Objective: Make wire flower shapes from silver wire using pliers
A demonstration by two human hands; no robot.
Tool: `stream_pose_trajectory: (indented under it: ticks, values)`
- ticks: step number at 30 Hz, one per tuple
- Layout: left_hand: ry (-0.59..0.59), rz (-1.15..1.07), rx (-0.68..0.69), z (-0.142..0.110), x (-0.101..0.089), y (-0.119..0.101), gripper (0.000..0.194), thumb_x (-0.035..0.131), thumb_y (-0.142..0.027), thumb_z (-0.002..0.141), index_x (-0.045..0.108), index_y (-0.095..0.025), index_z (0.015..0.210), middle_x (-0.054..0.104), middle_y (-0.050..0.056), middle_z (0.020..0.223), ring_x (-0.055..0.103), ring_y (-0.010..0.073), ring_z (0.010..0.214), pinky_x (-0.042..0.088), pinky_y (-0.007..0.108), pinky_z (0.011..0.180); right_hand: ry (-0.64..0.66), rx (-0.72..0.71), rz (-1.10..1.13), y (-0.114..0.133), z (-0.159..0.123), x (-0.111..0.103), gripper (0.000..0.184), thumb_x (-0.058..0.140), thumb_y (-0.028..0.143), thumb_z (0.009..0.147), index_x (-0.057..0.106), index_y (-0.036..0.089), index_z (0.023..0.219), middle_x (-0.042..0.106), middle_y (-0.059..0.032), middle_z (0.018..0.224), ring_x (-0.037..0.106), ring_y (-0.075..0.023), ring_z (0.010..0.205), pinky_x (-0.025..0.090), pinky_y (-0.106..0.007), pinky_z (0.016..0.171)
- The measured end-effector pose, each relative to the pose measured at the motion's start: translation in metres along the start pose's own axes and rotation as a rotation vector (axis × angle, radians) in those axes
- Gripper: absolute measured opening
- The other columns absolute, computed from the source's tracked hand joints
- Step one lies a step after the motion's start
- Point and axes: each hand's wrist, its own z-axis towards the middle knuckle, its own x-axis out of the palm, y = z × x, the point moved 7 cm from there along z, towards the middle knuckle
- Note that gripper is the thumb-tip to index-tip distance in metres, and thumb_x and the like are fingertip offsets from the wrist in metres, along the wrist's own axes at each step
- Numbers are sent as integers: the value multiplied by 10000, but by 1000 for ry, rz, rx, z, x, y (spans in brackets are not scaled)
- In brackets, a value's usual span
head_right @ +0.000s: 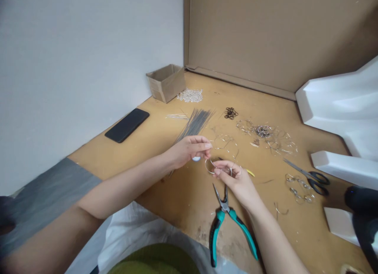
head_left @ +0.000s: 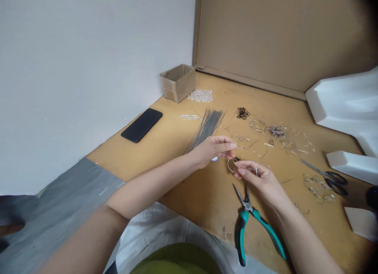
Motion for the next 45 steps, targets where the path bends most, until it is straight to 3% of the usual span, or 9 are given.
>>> stream_pose_trajectory:
  ticks: [2,4,6,9,14,21,30,45]
  values:
    - [-24,33,-7,1,-3,1,309,735,-347,634,579,-99,731,602,-1,629,578,75,607,445,251,686,-3,-14,39,4,1,-6,353,713,391,692,655,234,1002,687,-60,969,632,-198,876,472,-347,812]
    - [6,75,-42,1,-1,6,324,740,-356,620,591,-94,736,611,8,637,581,82,620,452,263,699,-68,-28,80,6,1,-16,376,707,385,703,636,238,1042,687,-62,958,632,-193,881,477,-343,811]
    - [47,130,-81,1,3,11,325,741,-361,611,607,-95,739,611,7,638,572,81,616,451,265,693,-114,-36,105,8,1,-21,368,701,387,709,637,222,1032,684,-53,857,637,-175,781,493,-324,749]
    - [84,180,-124,-1,6,15,299,727,-364,627,632,-111,757,597,-8,623,548,70,588,434,250,665,-84,-22,74,7,1,-18,341,691,394,714,653,200,993,637,-16,697,568,-117,543,475,-273,570]
    - [171,179,-152,-3,14,18,216,686,-317,677,647,-118,752,573,-14,604,538,71,600,399,234,661,-100,25,-10,3,-1,-12,306,704,424,687,662,186,873,559,39,523,396,-55,344,289,-205,358]
    - [157,188,-98,-4,14,18,177,636,-288,719,627,-117,762,559,-18,601,523,71,611,370,228,676,-138,-20,-51,8,-2,-12,283,695,429,694,675,185,836,572,29,523,411,-59,345,302,-202,345]
    - [107,236,-57,-5,14,13,200,629,-306,715,610,-111,758,565,-12,605,514,72,603,377,223,651,-195,-70,-25,0,-1,-17,261,694,386,710,702,181,871,646,-23,673,437,-58,400,356,-205,369]
    - [110,255,-19,-9,19,10,156,615,-253,744,607,-100,773,568,-9,618,514,74,619,395,233,675,-339,-80,-10,2,-10,-16,225,694,376,710,714,190,835,665,-32,690,418,-55,428,334,-181,364]
